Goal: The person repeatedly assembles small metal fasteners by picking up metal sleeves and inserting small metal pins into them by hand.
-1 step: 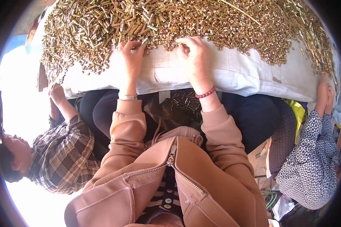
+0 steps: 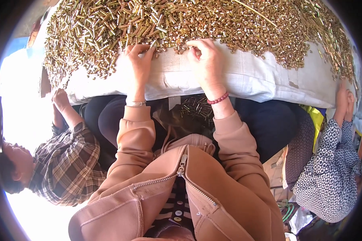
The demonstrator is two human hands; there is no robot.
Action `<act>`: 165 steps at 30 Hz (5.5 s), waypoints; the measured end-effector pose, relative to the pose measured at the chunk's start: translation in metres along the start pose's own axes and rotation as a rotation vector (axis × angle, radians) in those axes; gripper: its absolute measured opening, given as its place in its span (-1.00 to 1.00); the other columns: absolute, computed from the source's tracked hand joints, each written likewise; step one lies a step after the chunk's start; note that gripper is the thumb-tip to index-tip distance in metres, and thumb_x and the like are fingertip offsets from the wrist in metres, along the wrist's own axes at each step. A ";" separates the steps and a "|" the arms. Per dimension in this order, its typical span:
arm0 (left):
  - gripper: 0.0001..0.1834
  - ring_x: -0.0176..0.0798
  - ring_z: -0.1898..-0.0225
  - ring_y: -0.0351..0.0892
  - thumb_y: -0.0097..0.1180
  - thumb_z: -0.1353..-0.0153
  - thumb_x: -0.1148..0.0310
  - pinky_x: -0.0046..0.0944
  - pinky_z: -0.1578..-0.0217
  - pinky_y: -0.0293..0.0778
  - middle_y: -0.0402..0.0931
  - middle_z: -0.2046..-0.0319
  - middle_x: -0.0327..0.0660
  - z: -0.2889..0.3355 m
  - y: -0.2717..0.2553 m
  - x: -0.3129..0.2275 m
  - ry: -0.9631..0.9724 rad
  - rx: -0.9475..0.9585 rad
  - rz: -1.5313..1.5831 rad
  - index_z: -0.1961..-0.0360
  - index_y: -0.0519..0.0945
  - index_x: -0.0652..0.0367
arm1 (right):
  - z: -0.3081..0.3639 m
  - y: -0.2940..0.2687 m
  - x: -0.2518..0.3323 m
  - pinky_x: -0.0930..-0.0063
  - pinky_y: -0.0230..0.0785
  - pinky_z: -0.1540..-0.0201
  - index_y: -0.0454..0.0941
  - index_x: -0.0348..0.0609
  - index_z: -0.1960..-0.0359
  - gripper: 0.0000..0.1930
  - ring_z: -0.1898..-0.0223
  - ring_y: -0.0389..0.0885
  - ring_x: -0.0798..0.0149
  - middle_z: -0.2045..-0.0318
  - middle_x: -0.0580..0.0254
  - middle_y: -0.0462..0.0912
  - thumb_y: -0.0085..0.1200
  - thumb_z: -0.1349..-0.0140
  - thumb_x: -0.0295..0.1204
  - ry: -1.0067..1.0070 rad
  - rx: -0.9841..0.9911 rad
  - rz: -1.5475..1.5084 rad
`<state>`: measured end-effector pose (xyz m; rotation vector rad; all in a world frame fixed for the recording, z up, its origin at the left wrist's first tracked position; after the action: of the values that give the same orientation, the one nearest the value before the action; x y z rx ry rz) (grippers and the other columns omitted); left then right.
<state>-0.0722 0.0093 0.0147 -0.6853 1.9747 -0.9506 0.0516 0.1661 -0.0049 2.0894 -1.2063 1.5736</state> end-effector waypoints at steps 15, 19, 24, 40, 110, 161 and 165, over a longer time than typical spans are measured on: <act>-0.75 -0.44 0.34 0.59 0.24 -0.13 0.55 -0.49 0.27 0.50 0.59 0.41 -0.27 0.040 0.000 -0.037 -0.322 0.480 1.289 0.15 0.53 0.28 | 0.005 0.008 0.019 0.67 0.41 0.18 0.61 -0.25 0.22 -0.86 0.26 0.54 0.54 0.25 0.34 0.60 0.09 -0.20 -0.63 0.180 0.284 -0.594; -0.67 -0.38 0.35 0.63 0.16 -0.21 0.51 -0.50 0.32 0.54 0.60 0.37 -0.22 0.039 -0.001 -0.037 -0.454 0.451 1.432 -0.01 0.47 0.27 | 0.005 0.006 0.018 0.65 0.49 0.25 0.60 -0.26 0.22 -0.84 0.34 0.60 0.49 0.32 0.31 0.62 0.10 -0.15 -0.65 0.177 0.215 -0.591; -0.75 -0.36 0.36 0.65 0.10 -0.28 0.41 -0.55 0.42 0.57 0.61 0.37 -0.19 0.039 0.004 -0.023 -0.661 0.443 1.612 0.05 0.51 0.24 | 0.006 0.007 0.030 0.68 0.45 0.21 0.59 -0.23 0.13 -0.76 0.28 0.57 0.52 0.30 0.34 0.61 0.10 -0.14 -0.64 0.233 0.245 -0.641; -0.85 -0.39 0.43 0.63 0.13 -0.27 0.34 -0.56 0.46 0.51 0.64 0.40 -0.13 0.037 0.003 -0.021 -0.674 0.499 1.577 0.25 0.55 0.21 | 0.004 0.009 0.029 0.66 0.43 0.23 0.57 -0.15 0.04 -0.68 0.30 0.57 0.53 0.32 0.35 0.62 0.12 -0.13 -0.60 0.141 0.229 -0.533; -0.82 -0.46 0.36 0.53 0.26 -0.14 0.41 -0.42 0.36 0.45 0.61 0.40 -0.29 0.002 0.001 -0.008 -0.075 0.084 0.598 0.21 0.68 0.16 | 0.000 -0.009 0.016 0.40 0.42 0.38 0.55 -0.18 0.45 -0.96 0.42 0.61 0.20 0.44 0.21 0.56 0.16 -0.06 -0.54 -0.152 0.177 0.446; -0.80 -0.45 0.51 0.55 0.21 -0.20 0.40 -0.54 0.45 0.40 0.62 0.44 -0.19 0.038 0.002 -0.020 -0.566 0.466 1.469 0.20 0.59 0.29 | 0.004 0.008 0.027 0.71 0.44 0.21 0.53 -0.11 -0.08 -0.59 0.32 0.53 0.58 0.32 0.37 0.59 0.10 -0.15 -0.62 0.307 0.316 -0.586; -0.82 -0.49 0.54 0.51 0.23 -0.19 0.39 -0.55 0.49 0.37 0.60 0.50 -0.24 0.036 0.002 -0.017 -0.548 0.407 1.348 0.24 0.61 0.28 | 0.007 0.015 0.025 0.61 0.47 0.22 0.55 -0.05 -0.05 -0.60 0.33 0.58 0.51 0.35 0.33 0.64 0.13 -0.14 -0.58 0.115 0.297 -0.374</act>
<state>-0.0331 0.0096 0.0070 0.5707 1.2248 -0.2195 0.0472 0.1410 0.0102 2.1987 -0.5266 1.7389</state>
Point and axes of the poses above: each hand's wrist, its own z-axis away from the middle knuckle, its own y-axis out of the palm, x = y × z, the point moved 3 cm from there along -z, towards the middle knuckle
